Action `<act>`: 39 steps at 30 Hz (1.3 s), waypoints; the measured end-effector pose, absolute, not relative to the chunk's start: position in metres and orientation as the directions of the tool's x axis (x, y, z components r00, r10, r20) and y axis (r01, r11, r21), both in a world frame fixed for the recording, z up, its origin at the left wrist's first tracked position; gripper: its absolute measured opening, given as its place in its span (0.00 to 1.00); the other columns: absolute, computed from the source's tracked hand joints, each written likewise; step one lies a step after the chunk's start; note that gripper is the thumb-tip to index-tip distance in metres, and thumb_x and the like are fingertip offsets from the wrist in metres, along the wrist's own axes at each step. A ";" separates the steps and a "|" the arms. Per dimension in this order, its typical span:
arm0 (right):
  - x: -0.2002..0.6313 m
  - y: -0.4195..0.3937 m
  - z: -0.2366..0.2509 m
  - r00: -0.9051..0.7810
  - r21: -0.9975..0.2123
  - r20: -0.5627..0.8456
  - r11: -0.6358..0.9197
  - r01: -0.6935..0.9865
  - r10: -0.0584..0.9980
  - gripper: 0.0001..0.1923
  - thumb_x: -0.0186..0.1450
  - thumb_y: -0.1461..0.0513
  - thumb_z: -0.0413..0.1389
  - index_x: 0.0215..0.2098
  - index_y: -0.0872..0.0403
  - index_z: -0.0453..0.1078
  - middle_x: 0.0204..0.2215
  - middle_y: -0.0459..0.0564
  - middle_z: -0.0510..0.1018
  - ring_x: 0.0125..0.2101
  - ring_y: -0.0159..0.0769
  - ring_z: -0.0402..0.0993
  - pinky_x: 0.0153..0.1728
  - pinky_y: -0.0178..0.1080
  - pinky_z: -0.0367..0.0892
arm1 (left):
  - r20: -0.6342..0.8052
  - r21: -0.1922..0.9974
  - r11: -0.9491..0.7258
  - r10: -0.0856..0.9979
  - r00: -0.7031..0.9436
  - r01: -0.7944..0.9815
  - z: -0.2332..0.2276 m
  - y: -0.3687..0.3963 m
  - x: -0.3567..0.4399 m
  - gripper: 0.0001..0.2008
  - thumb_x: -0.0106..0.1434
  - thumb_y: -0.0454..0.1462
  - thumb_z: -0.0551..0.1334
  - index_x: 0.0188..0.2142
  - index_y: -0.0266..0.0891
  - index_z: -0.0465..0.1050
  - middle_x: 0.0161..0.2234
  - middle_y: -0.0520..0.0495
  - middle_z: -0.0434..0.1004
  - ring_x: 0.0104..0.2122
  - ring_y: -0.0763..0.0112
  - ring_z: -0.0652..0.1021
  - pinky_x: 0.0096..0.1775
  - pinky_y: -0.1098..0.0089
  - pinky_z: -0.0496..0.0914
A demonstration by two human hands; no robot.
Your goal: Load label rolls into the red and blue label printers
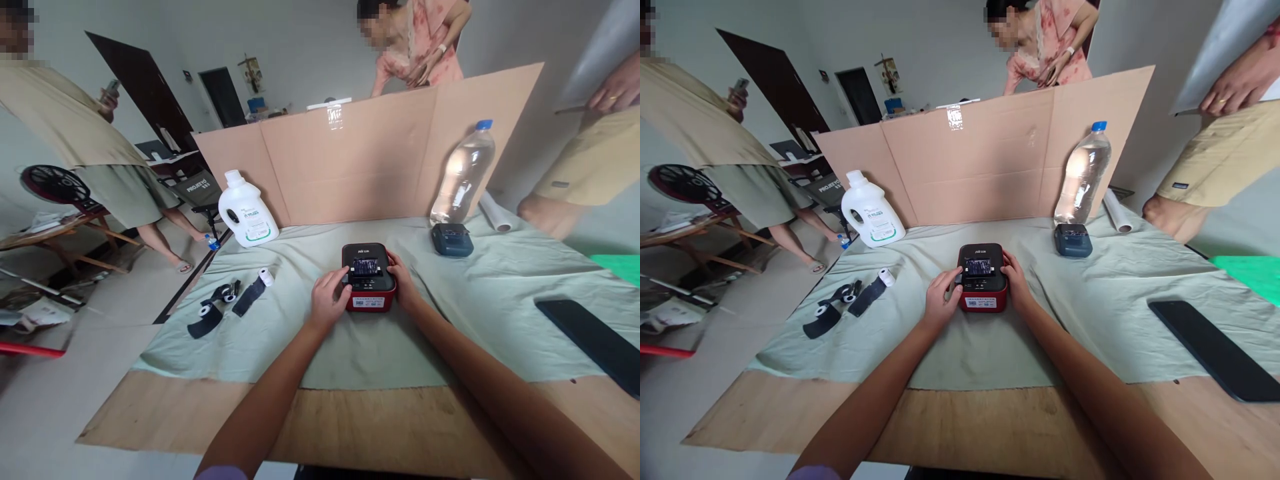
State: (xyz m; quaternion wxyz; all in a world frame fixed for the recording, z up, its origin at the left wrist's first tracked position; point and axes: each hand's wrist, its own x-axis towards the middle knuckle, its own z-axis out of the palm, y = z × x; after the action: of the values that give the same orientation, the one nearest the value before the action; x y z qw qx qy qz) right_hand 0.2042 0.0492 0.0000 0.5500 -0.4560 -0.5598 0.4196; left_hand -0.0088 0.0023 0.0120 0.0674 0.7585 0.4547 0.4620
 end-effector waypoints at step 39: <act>0.239 0.004 -0.031 -0.185 -0.869 0.368 0.408 0.279 0.911 0.49 0.61 0.47 0.63 0.74 0.45 0.46 0.68 0.55 0.61 0.65 0.55 0.62 0.63 0.59 0.61 | 0.282 0.898 -0.326 0.942 0.183 0.295 0.021 -0.022 0.012 0.36 0.65 0.49 0.63 0.68 0.42 0.56 0.60 0.40 0.72 0.58 0.55 0.74 0.59 0.56 0.68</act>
State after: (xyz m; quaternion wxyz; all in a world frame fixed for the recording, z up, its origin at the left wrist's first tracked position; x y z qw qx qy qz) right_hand 0.2393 0.0043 -0.0312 0.4726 -0.4292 -0.6933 0.3343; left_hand 0.0117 -0.0217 0.0207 0.3603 0.6793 0.4554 0.4487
